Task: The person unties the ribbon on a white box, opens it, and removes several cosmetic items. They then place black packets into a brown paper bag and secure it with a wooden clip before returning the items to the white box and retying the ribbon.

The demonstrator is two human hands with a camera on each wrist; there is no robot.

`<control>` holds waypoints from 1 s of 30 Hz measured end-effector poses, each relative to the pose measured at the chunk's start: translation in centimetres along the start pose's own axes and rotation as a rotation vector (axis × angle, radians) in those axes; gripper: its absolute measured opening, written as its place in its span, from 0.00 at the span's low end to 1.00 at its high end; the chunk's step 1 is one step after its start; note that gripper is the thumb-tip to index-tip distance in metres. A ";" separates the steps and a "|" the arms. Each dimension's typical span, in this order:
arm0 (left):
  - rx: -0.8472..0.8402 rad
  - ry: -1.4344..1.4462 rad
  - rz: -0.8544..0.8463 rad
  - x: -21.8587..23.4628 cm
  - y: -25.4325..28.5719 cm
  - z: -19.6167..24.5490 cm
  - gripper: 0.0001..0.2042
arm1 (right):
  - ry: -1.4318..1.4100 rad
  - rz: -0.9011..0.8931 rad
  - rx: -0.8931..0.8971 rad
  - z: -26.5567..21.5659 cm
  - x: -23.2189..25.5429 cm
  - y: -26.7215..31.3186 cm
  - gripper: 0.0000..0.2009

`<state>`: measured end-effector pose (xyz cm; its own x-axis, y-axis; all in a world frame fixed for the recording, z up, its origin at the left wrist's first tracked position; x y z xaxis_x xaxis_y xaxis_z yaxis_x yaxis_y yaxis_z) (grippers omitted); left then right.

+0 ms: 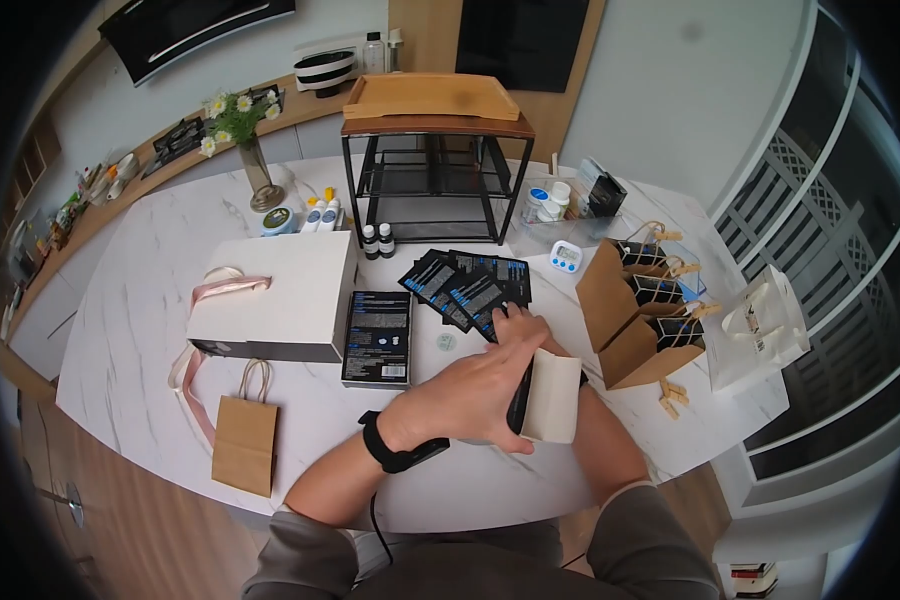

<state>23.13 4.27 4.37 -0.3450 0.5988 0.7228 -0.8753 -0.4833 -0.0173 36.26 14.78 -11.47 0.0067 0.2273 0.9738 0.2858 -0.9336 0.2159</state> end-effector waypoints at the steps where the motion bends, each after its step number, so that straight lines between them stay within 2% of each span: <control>1: -0.002 0.020 0.007 0.0 0.1 -0.2 0.62 | 0.004 -0.003 0.003 -0.7 0.2 -0.1 0.40; 3: -0.019 0.023 0.009 0.0 0.3 -0.3 0.63 | 0.013 -0.112 -0.108 -1.1 -0.1 0.1 0.35; 6: -0.105 0.035 0.015 0.3 0.8 -0.1 0.60 | 0.039 -0.111 -0.137 -0.4 -1.7 -0.7 0.34; 7: -0.109 0.036 0.019 0.5 1.0 -0.2 0.60 | 0.149 0.109 -0.081 -1.1 -0.5 0.2 0.25; 8: -0.048 0.057 -0.033 0.4 0.9 -0.7 0.58 | 0.153 0.110 -0.085 -0.3 -0.1 1.0 0.25; 9: 0.011 0.079 -0.089 0.2 0.8 -1.1 0.57 | 0.070 0.209 0.052 -0.5 1.0 1.7 0.20; 10: 0.001 0.081 -0.095 0.3 0.9 -1.0 0.57 | -0.015 0.305 0.186 -1.0 2.3 2.5 0.15; 11: 0.014 0.069 -0.071 0.7 1.0 -1.2 0.56 | 0.043 0.427 0.169 -0.7 4.4 3.5 0.14; 14: 0.116 0.033 -0.057 2.0 1.1 -1.6 0.56 | -0.173 0.804 -0.025 1.9 10.6 9.1 0.09; 16: 0.124 0.055 0.030 2.6 0.8 -2.5 0.57 | -0.281 1.081 -0.017 3.4 14.3 13.5 0.08; 18: 0.164 0.079 0.095 3.0 0.2 -3.7 0.58 | -0.562 1.047 -0.102 5.4 16.6 16.4 0.07; 20: 0.235 0.080 0.108 3.1 -0.1 -4.1 0.59 | -0.861 1.178 -0.007 3.6 19.9 19.4 0.06; 22: 0.249 0.063 0.124 2.9 -0.2 -3.9 0.60 | -0.873 1.178 0.016 1.5 22.5 21.6 0.06; 25: 0.266 0.051 0.137 2.6 -0.4 -3.9 0.61 | -0.813 1.190 0.012 1.1 23.9 22.8 0.07; 27: 0.287 0.053 0.119 2.3 -0.6 -4.2 0.62 | -0.868 1.088 -0.002 0.0 24.3 22.4 0.07; 28: 0.313 0.059 0.107 2.1 -0.7 -4.6 0.62 | -0.867 1.091 -0.003 -1.0 25.1 22.7 0.07; 30: 0.304 0.070 0.108 1.9 -0.8 -4.7 0.63 | -0.863 0.925 -0.095 -2.7 25.2 21.9 0.08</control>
<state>21.57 8.81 2.54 -0.4621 0.5711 0.6785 -0.6945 -0.7088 0.1236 40.07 -0.73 18.00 0.7967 -0.4459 0.4079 -0.2291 -0.8474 -0.4789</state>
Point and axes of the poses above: each hand's wrist, its own y-axis away from the middle knuckle, its own x-axis out of the back of the hand, z = x × y, the point moved 9 cm from there along -y, towards the middle knuckle, and after that the axes turned 15 degrees about x, right-handed, at the moved point
